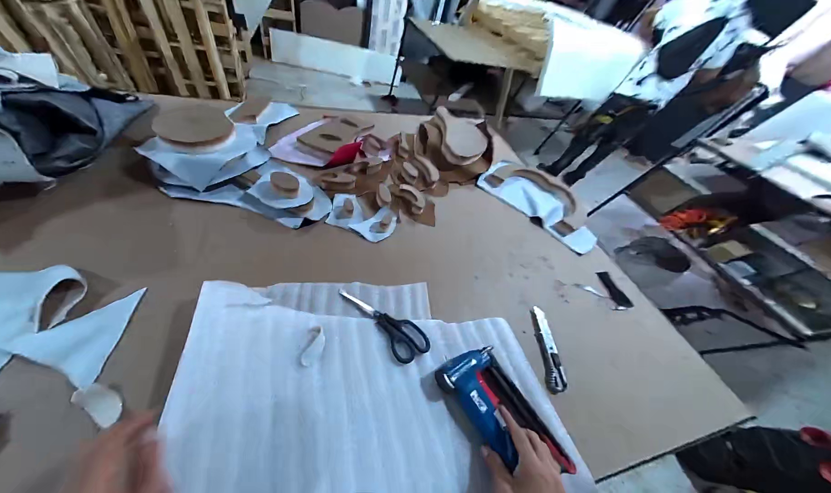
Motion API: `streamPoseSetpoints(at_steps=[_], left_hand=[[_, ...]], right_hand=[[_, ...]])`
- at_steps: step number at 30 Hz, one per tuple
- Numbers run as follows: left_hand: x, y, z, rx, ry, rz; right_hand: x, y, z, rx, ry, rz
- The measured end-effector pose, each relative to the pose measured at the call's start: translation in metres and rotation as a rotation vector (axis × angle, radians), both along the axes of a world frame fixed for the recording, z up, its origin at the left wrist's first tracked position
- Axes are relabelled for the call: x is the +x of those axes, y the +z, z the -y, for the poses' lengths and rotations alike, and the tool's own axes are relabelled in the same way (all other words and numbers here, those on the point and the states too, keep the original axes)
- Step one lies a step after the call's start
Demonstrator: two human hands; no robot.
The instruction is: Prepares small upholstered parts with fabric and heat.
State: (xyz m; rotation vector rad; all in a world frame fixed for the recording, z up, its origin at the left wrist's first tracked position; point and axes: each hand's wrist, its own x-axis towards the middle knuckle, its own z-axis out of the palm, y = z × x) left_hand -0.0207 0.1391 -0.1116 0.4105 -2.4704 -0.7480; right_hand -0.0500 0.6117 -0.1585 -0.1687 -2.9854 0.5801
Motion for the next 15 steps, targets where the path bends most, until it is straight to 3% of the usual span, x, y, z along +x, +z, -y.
streamPoseSetpoints(at_steps=[2,4,9,12,15], left_hand=[[-0.015,-0.022,-0.039,-0.130,-0.153,0.063],[-0.033,-0.035,-0.065,-0.188,-0.152,0.130],[-0.090,-0.035,-0.103,-0.011,-0.075,0.327],[-0.128,-0.044,-0.126,-0.040,-0.077,0.519],[-0.147,-0.032,-0.150,0.299,-0.249,0.537]], right_hand=[[-0.005,0.006,-0.020,-0.048,0.013,0.014],[-0.018,0.004,-0.044,-0.040,0.041,0.002],[-0.052,0.005,-0.080,0.003,0.066,0.099],[-0.072,0.033,-0.046,-0.045,0.107,-0.032],[-0.102,0.052,0.033,-0.482,0.286,0.061]])
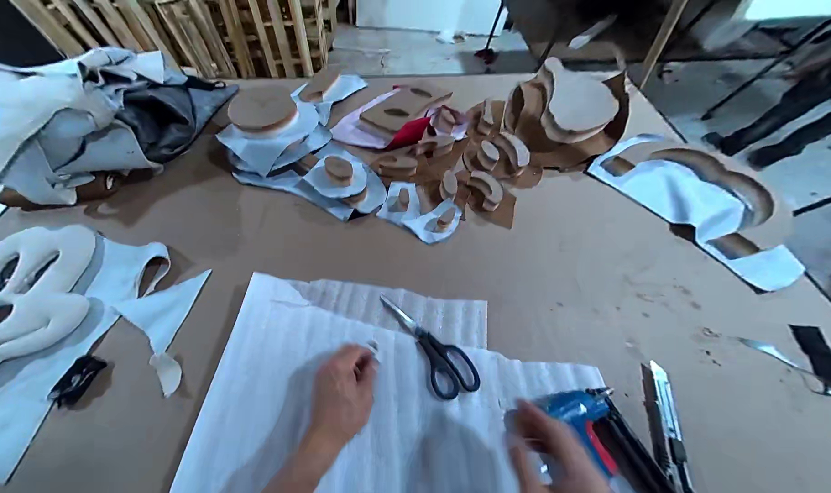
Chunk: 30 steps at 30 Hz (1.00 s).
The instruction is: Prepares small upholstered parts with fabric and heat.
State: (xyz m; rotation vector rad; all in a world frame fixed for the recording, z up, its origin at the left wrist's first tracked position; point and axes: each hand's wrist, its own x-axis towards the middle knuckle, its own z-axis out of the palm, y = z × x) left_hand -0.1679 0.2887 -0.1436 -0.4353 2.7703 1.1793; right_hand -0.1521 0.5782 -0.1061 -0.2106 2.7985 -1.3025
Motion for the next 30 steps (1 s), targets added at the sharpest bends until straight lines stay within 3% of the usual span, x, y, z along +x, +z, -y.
streamPoseSetpoints(at_steps=[2,4,5,8,10,12,14,17,19,21,25,30], left_hand=[[-0.003,0.019,-0.023,0.255,-0.120,-0.140],[-0.005,0.035,-0.043,0.156,-0.225,-0.332],[-0.008,0.039,-0.046,0.079,-0.240,-0.387],[-0.022,0.044,-0.024,0.202,-0.204,-0.378],[-0.035,0.032,0.005,0.183,-0.161,-0.464],[-0.046,0.017,0.032,0.094,-0.115,-0.470],[-0.059,0.004,0.050,0.047,-0.071,-0.427],[-0.097,0.009,0.052,0.060,-0.076,-0.280],[-0.139,0.022,0.041,0.093,-0.098,-0.119],[-0.186,0.027,0.025,0.063,-0.120,-0.050],[-0.261,0.018,-0.003,-0.135,-0.194,-0.138],[-0.284,-0.001,-0.023,-0.389,-0.239,-0.054]], right_hand=[[-0.020,0.000,0.059,-0.382,0.147,0.236],[-0.034,-0.006,0.096,-0.694,0.154,0.365],[-0.042,-0.007,0.105,-0.741,0.087,0.365],[-0.076,-0.004,0.073,-0.594,-0.042,0.356],[-0.116,-0.003,0.010,-0.210,-0.116,0.255],[-0.151,0.006,-0.054,0.382,-0.221,0.123],[-0.177,0.027,-0.073,0.609,-0.275,0.003],[-0.224,0.038,-0.022,0.461,-0.197,-0.105],[-0.264,0.016,0.029,0.199,-0.105,-0.043],[-0.302,-0.013,0.073,0.093,-0.031,-0.066],[-0.343,-0.047,0.120,0.172,0.008,-0.108],[-0.342,-0.071,0.125,0.172,-0.112,-0.082]])
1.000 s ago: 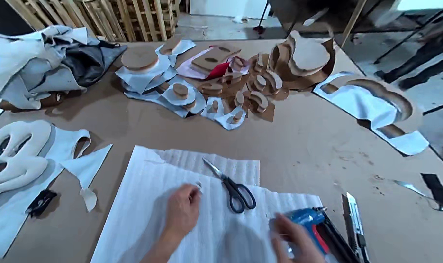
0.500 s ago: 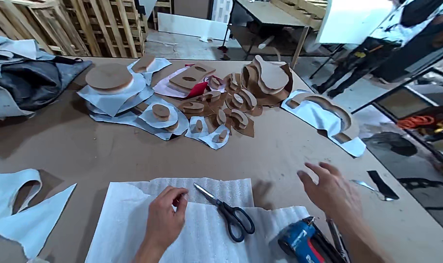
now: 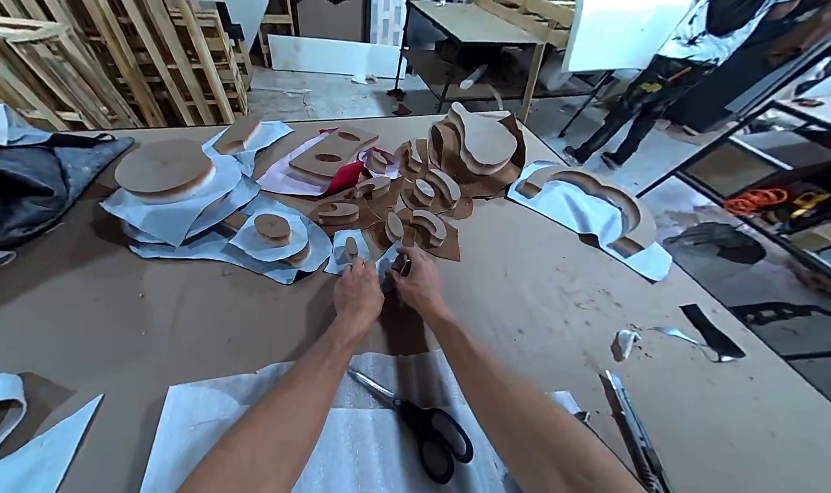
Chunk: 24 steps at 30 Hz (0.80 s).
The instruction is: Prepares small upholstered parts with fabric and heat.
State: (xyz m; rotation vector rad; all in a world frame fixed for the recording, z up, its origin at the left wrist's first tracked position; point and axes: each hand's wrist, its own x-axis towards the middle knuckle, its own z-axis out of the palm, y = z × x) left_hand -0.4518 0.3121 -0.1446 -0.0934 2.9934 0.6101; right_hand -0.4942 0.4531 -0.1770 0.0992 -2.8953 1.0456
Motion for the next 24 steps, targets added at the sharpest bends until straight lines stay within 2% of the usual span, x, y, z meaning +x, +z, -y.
streamPoseSetpoints(at_steps=[3,7,11,13,15,17,20,22,24], left_hand=[[0.010,-0.001,-0.006,0.007,0.043,-0.019],[-0.004,0.011,-0.009,0.146,0.212,0.145],[0.001,0.018,-0.010,0.235,0.144,0.096],[0.005,0.019,-0.013,0.360,0.171,0.128],[0.017,0.026,-0.012,0.573,0.229,0.169],[0.050,0.037,-0.007,0.929,0.295,0.186],[0.120,0.046,0.005,1.400,0.390,0.160],[0.183,0.048,0.013,1.564,0.432,0.207],[0.249,0.047,0.015,1.606,0.498,0.238]], right_hand=[[0.005,-0.015,-0.002,-0.022,0.007,-0.108],[0.008,-0.017,-0.004,-0.128,-0.034,-0.075],[0.011,-0.012,-0.009,-0.123,0.012,-0.036],[0.020,-0.013,-0.013,-0.091,0.088,-0.120],[0.032,-0.006,-0.018,-0.101,0.185,-0.223],[0.061,0.015,-0.021,-0.133,0.246,-0.281],[0.138,0.053,-0.024,-0.149,0.269,-0.336],[0.201,0.065,-0.024,-0.134,0.310,-0.339],[0.265,0.066,-0.020,-0.147,0.346,-0.316]])
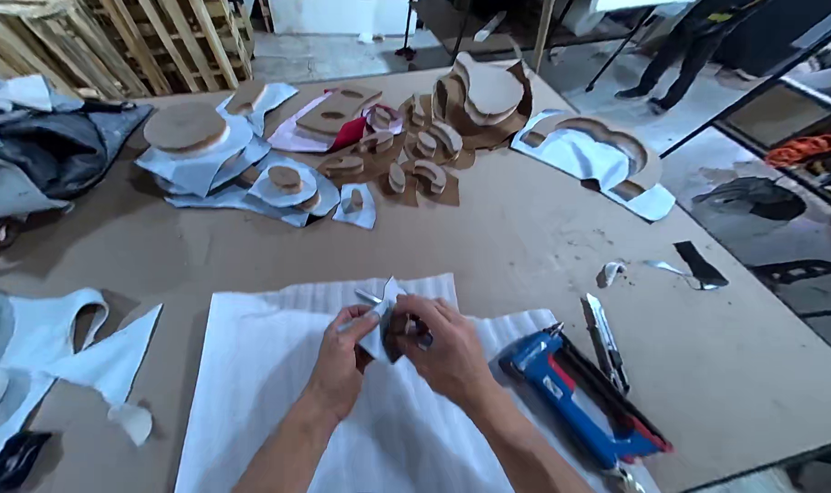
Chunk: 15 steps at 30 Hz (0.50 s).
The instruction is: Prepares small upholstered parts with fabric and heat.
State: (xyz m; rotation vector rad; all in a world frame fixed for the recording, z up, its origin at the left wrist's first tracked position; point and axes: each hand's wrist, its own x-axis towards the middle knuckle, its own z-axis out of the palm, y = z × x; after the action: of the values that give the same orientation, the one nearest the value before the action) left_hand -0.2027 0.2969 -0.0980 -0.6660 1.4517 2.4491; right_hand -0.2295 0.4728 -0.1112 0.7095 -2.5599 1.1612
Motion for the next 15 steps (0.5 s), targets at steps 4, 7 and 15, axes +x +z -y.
streamPoseSetpoints(at_steps=[4,7,15], left_hand=[[0.115,-0.017,-0.004,-0.045,0.089,0.190],[0.155,-0.034,0.014,-0.363,-0.191,0.290],[0.177,-0.073,0.045,-1.469,-0.303,-0.663]], right_hand=[[0.101,-0.019,0.012,-0.014,0.103,0.114],[0.135,-0.058,0.013,0.065,0.135,0.189],[0.155,-0.075,0.024,0.050,-0.077,0.107]])
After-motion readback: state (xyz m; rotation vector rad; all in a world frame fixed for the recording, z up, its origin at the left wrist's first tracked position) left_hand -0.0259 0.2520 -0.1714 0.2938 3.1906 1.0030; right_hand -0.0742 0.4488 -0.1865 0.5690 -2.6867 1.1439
